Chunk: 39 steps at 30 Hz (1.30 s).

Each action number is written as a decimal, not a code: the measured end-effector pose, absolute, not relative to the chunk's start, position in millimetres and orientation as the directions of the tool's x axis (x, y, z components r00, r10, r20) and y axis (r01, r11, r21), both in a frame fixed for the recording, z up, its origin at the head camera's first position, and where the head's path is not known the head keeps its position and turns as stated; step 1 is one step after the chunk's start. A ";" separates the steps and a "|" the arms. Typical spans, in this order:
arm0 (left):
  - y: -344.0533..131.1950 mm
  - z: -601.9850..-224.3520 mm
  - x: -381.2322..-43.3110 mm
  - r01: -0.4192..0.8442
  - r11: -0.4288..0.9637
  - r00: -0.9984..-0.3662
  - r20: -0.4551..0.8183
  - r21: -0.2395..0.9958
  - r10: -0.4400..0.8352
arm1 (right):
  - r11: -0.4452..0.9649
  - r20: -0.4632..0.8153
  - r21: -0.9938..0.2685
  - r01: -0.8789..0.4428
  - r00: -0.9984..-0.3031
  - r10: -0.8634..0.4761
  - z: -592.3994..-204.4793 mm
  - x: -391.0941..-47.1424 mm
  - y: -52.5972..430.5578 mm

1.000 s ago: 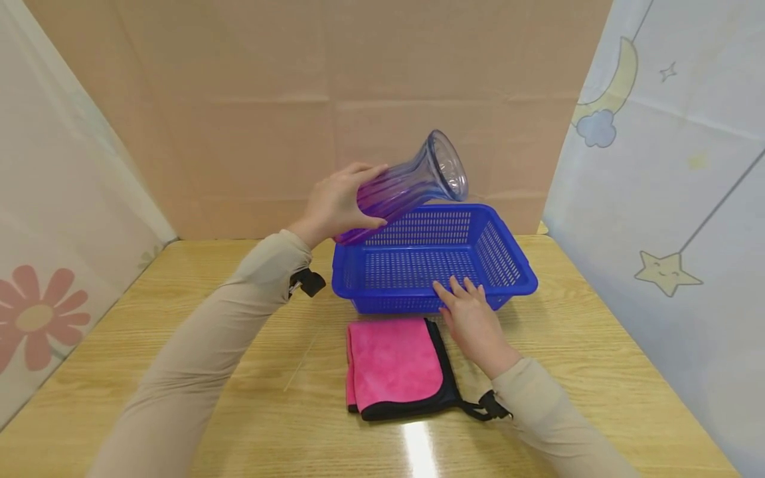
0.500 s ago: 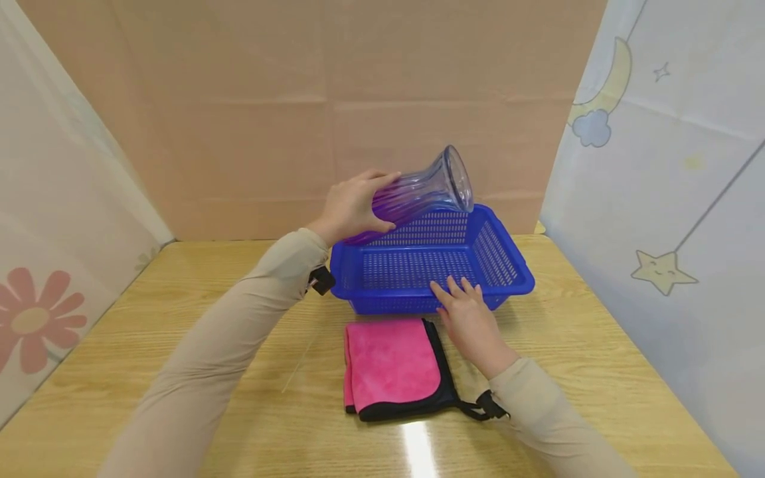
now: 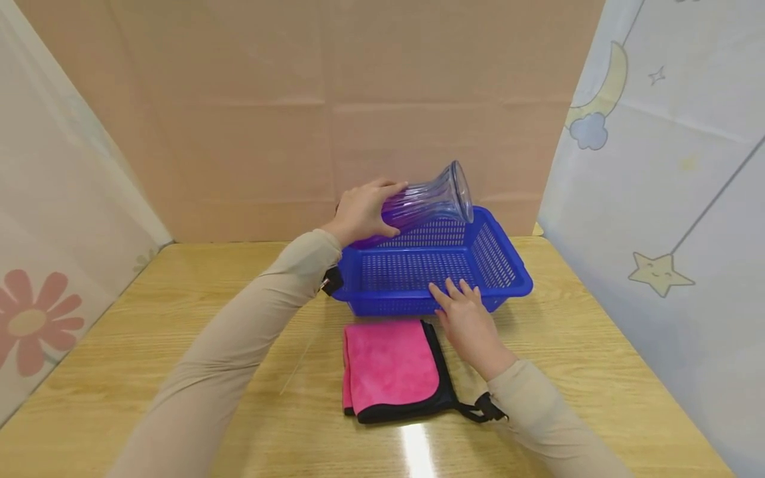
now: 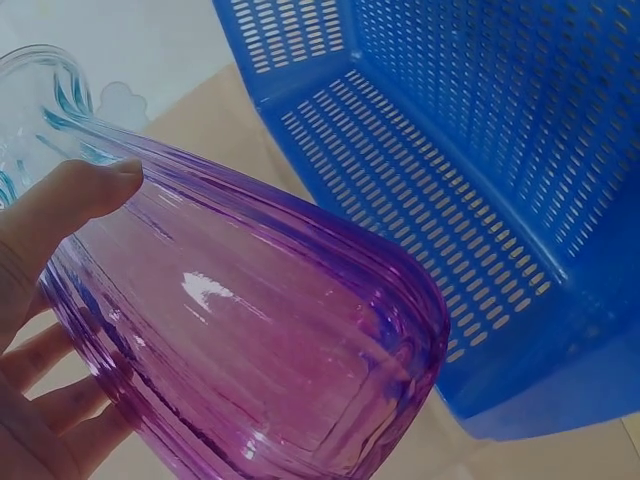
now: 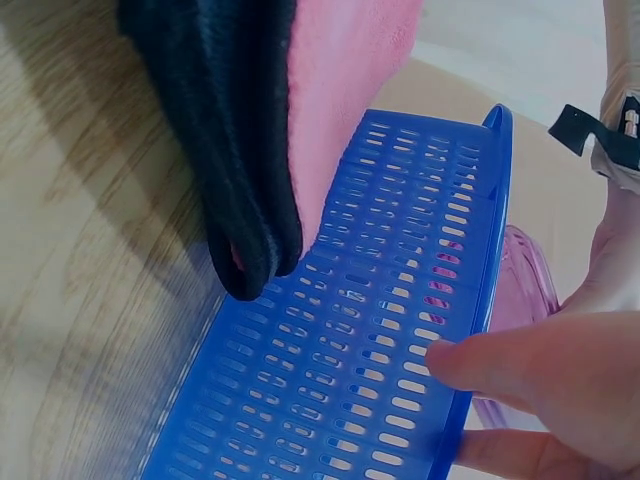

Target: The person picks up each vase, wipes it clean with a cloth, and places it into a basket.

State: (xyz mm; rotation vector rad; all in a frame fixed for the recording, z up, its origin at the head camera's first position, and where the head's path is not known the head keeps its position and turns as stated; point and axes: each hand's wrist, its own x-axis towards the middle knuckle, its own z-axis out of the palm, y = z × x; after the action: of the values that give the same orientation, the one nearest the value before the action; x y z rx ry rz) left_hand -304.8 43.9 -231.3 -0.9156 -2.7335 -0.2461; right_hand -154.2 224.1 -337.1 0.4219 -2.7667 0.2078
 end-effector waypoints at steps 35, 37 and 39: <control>67.4 -264.2 -329.0 0.609 0.791 -0.786 0.170 0.047 0.595 | 0.946 0.365 -0.085 -0.312 -0.893 -0.262 -338.1 -149.7 221.3; 68.1 -266.5 -330.3 0.607 0.793 -0.787 0.166 0.041 0.594 | 0.946 0.364 -0.085 -0.312 -0.894 -0.262 -338.8 -149.4 221.3; 68.8 -268.0 -331.5 0.605 0.795 -0.789 0.158 0.038 0.593 | 0.946 0.362 -0.086 -0.311 -0.895 -0.262 -339.1 -149.1 221.4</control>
State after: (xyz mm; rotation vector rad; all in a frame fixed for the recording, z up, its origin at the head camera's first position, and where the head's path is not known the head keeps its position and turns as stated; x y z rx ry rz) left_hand -331.5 68.8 -268.0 -0.9541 -2.8444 -0.1301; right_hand -149.1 221.4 -339.1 0.4181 -2.7501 0.2012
